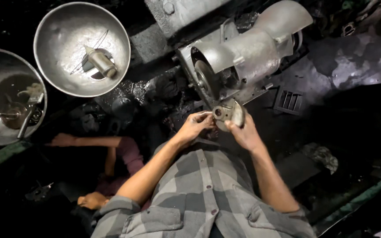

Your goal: The person washes small metal parts in a basin of liquid, moving them around by hand, then holds a metal part against a spinning bench grinder to grind its surface, repositioning the part repeatedly while grinding.

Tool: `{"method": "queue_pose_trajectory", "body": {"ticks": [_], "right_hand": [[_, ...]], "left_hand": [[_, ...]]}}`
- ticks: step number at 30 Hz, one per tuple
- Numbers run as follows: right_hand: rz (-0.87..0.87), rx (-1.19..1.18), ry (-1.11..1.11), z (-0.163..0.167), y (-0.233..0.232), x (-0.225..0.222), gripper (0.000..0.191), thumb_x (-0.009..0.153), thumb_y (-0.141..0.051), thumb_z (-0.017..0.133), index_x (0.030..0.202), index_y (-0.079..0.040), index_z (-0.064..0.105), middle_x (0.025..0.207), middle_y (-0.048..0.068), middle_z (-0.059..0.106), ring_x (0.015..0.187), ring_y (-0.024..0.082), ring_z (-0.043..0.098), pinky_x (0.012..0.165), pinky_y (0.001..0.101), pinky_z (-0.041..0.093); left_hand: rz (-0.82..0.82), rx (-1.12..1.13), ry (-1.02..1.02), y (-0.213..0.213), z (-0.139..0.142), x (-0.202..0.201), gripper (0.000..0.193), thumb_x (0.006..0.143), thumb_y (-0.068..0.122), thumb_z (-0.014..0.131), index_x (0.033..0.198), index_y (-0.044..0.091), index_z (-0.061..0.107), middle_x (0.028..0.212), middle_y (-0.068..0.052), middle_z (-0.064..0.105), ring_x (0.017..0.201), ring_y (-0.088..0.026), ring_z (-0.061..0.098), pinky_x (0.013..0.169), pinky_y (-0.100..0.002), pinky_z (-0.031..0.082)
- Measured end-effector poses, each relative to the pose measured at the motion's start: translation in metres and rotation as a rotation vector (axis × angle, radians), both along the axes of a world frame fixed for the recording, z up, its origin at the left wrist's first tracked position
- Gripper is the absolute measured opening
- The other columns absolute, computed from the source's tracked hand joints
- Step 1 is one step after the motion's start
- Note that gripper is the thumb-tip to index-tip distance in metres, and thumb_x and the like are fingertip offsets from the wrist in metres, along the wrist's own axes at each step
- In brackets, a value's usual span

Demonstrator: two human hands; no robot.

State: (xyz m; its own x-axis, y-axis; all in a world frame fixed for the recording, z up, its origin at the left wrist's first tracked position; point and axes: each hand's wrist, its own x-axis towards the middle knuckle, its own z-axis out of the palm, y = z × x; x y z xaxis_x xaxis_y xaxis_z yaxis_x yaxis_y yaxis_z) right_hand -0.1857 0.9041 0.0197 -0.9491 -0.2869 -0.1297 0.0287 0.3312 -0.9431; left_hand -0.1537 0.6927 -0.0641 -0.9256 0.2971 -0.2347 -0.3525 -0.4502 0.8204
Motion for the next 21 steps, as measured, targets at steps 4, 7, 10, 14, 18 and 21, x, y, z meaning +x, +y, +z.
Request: {"method": "queue_pose_trajectory", "body": {"ticks": [4, 7, 10, 14, 18, 21], "right_hand": [[0.232, 0.461, 0.389, 0.025, -0.02, -0.03, 0.04, 0.085, -0.024, 0.078, 0.119, -0.005, 0.067, 0.123, 0.02, 0.068, 0.125, 0.037, 0.059, 0.111, 0.0464, 0.045], [0.329, 0.451, 0.395, 0.035, -0.037, -0.038, 0.036, 0.082, -0.023, 0.077, 0.114, -0.007, 0.072, 0.116, 0.019, 0.068, 0.114, 0.04, 0.06, 0.105, 0.0497, 0.045], [0.275, 0.405, 0.448, 0.036, -0.046, -0.035, 0.045, 0.082, -0.023, 0.077, 0.121, -0.002, 0.067, 0.12, 0.024, 0.065, 0.114, 0.043, 0.057, 0.101, 0.0514, 0.044], [0.176, 0.428, 0.334, 0.02, -0.049, -0.026, 0.044, 0.082, -0.024, 0.079, 0.119, -0.004, 0.067, 0.118, 0.022, 0.066, 0.112, 0.04, 0.06, 0.099, 0.0489, 0.048], [0.044, 0.389, 0.283, -0.001, -0.045, -0.011, 0.052, 0.085, -0.026, 0.079, 0.127, -0.001, 0.06, 0.124, 0.023, 0.059, 0.115, 0.039, 0.059, 0.099, 0.0464, 0.05], [-0.057, 0.334, 0.244, -0.01, -0.043, -0.001, 0.068, 0.083, -0.029, 0.08, 0.134, 0.004, 0.049, 0.127, 0.026, 0.052, 0.116, 0.04, 0.057, 0.099, 0.0467, 0.049]], "left_hand": [[0.04, 0.281, -0.206, 0.01, -0.005, -0.013, 0.019, 0.109, 0.02, 0.06, 0.116, 0.003, 0.066, 0.099, -0.002, 0.069, 0.089, -0.013, 0.065, 0.08, -0.03, 0.055], [0.109, 0.262, -0.176, 0.01, -0.007, -0.025, 0.015, 0.104, 0.012, 0.061, 0.113, 0.003, 0.069, 0.103, -0.003, 0.072, 0.091, -0.012, 0.068, 0.081, -0.029, 0.057], [0.136, 0.231, -0.213, 0.006, -0.007, -0.03, 0.016, 0.101, 0.008, 0.062, 0.112, 0.002, 0.07, 0.099, -0.004, 0.073, 0.084, -0.013, 0.068, 0.073, -0.03, 0.057], [0.162, 0.235, -0.194, -0.001, -0.007, -0.032, 0.018, 0.102, 0.006, 0.061, 0.113, 0.0, 0.073, 0.098, -0.005, 0.075, 0.082, -0.012, 0.068, 0.072, -0.029, 0.056], [0.122, 0.066, -0.223, -0.005, -0.001, -0.032, 0.018, 0.102, 0.008, 0.062, 0.109, -0.001, 0.075, 0.09, -0.004, 0.074, 0.075, -0.013, 0.065, 0.064, -0.03, 0.053], [0.123, -0.028, -0.192, -0.007, 0.003, -0.031, 0.021, 0.101, 0.01, 0.062, 0.113, 0.0, 0.076, 0.094, -0.002, 0.075, 0.079, -0.011, 0.064, 0.068, -0.029, 0.054]]}}
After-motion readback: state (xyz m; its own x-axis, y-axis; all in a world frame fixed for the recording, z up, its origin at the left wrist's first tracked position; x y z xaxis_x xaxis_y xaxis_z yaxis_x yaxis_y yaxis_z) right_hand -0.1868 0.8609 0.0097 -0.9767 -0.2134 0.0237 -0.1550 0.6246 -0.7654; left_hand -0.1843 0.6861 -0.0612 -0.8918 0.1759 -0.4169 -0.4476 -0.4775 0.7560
